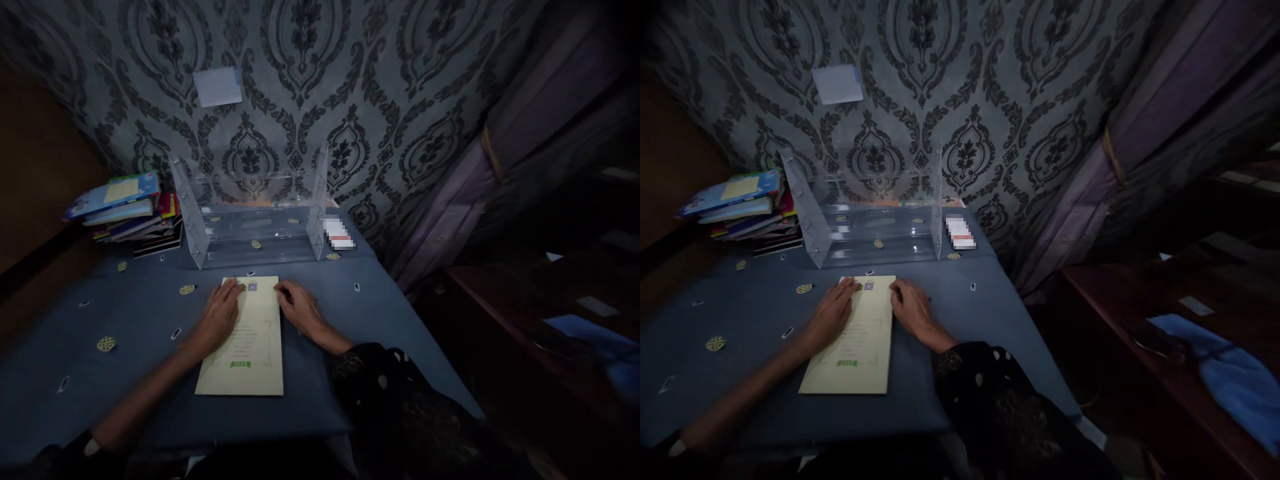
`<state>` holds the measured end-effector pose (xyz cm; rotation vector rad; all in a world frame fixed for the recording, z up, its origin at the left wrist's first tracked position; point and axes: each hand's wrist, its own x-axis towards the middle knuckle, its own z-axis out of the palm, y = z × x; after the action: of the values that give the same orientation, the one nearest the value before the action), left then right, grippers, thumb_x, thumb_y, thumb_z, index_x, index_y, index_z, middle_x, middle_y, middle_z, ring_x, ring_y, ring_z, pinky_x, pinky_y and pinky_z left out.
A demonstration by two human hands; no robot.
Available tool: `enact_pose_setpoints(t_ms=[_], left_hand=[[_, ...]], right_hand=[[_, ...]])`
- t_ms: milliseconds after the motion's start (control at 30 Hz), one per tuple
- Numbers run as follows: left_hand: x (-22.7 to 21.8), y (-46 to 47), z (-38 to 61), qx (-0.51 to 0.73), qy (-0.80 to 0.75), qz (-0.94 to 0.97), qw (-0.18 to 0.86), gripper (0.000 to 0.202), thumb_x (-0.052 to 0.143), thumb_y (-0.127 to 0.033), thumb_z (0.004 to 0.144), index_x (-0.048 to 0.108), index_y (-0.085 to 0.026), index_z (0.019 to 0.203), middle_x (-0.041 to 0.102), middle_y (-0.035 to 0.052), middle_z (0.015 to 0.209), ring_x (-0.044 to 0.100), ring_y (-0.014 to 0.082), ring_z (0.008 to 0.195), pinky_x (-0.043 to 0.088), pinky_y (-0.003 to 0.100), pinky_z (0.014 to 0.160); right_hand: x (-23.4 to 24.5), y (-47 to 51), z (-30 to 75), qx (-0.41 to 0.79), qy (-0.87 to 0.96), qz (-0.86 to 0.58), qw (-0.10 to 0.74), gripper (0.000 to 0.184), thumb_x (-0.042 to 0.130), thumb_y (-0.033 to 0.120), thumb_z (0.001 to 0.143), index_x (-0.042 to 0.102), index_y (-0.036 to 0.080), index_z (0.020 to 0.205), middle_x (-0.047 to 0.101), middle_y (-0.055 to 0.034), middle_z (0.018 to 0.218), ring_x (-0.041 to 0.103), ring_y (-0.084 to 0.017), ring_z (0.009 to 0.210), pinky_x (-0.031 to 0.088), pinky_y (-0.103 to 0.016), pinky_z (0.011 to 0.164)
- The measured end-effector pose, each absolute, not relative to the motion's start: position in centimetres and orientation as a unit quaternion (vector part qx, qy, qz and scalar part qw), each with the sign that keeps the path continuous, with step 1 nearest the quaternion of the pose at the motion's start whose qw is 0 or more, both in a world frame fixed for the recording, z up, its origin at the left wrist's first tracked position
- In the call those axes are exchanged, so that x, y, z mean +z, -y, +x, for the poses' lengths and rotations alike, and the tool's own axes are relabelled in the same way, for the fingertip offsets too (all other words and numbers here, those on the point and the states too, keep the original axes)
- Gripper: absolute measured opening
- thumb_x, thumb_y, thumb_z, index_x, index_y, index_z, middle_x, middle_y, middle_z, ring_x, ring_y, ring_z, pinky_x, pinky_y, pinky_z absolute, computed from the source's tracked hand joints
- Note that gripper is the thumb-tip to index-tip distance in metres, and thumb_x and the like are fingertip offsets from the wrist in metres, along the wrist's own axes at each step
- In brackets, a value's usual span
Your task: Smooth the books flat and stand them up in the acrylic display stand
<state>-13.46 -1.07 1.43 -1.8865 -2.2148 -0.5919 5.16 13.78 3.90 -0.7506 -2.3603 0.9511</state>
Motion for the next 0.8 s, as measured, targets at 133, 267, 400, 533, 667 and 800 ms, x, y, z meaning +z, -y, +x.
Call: enact_pose_setpoints(t_ms=[133,267,400,533,667,800], left_hand=[[1.2,-0.3,-13.2,-0.185,0.734,-0.644,0.11,0.046,0.03,-0.021,0.099,0.052,-0.015,0.139,0.055,0.016,0.145,0.047,0.0282,0.139,0.037,0.054,0.116],[0.7,-2.0,-12.8,-0.19,0.711,-0.662,0.142,0.046,0.03,-0.027,0.101,0.052,-0.017,0.14,0.057,0.0145,0.143,0.051,0.0277,0.136,0.042,0.05,0.113],[1.0,-3.4,-11.9,-0.172,0.681,-0.697,0.141,0.046,0.03,-0.03,0.103,0.051,-0.016,0.142,0.057,0.0135,0.144,0.051,0.025,0.136,0.041,0.048,0.114],[1.3,-3.9,-11.4,-0.168,0.663,-0.717,0.131,0.047,0.033,-0.03,0.103,0.043,-0.022,0.149,0.052,0.0099,0.149,0.047,0.0235,0.14,0.039,0.047,0.115],[1.2,-3.5,-11.9,-0.168,0.649,-0.73,0.13,0.049,0.034,-0.028,0.103,0.039,-0.025,0.152,0.052,0.0071,0.149,0.047,0.023,0.139,0.04,0.046,0.115],[1.0,-3.2,-12.6,-0.169,0.641,-0.737,0.13,0.05,0.036,-0.03,0.103,0.036,-0.029,0.153,0.052,0.0041,0.15,0.05,0.0228,0.137,0.041,0.046,0.114]], right_hand=[[4.0,-14.0,4.4,0.352,0.859,-0.275,0.249,0.022,0.05,0.012,0.087,0.067,0.018,0.098,0.07,-0.0043,0.088,0.061,-0.018,0.076,0.045,-0.028,0.074],[3.9,-14.4,4.2,0.36,0.848,-0.28,0.269,0.022,0.051,0.012,0.087,0.068,0.019,0.099,0.071,-0.0028,0.085,0.061,-0.017,0.075,0.046,-0.027,0.074],[3.8,-14.5,4.6,0.379,0.84,-0.273,0.275,0.021,0.05,0.012,0.089,0.067,0.018,0.099,0.071,-0.0035,0.086,0.062,-0.017,0.075,0.047,-0.027,0.075],[3.7,-14.4,5.0,0.376,0.84,-0.26,0.291,0.02,0.05,0.012,0.09,0.066,0.019,0.099,0.072,-0.0045,0.089,0.063,-0.018,0.082,0.047,-0.028,0.079],[3.2,-14.3,5.1,0.375,0.84,-0.251,0.3,0.021,0.049,0.013,0.092,0.066,0.019,0.103,0.071,-0.0056,0.093,0.064,-0.019,0.085,0.048,-0.03,0.082],[2.8,-14.4,4.9,0.372,0.842,-0.252,0.299,0.021,0.049,0.013,0.092,0.066,0.019,0.103,0.072,-0.0077,0.097,0.065,-0.021,0.091,0.049,-0.033,0.087]])
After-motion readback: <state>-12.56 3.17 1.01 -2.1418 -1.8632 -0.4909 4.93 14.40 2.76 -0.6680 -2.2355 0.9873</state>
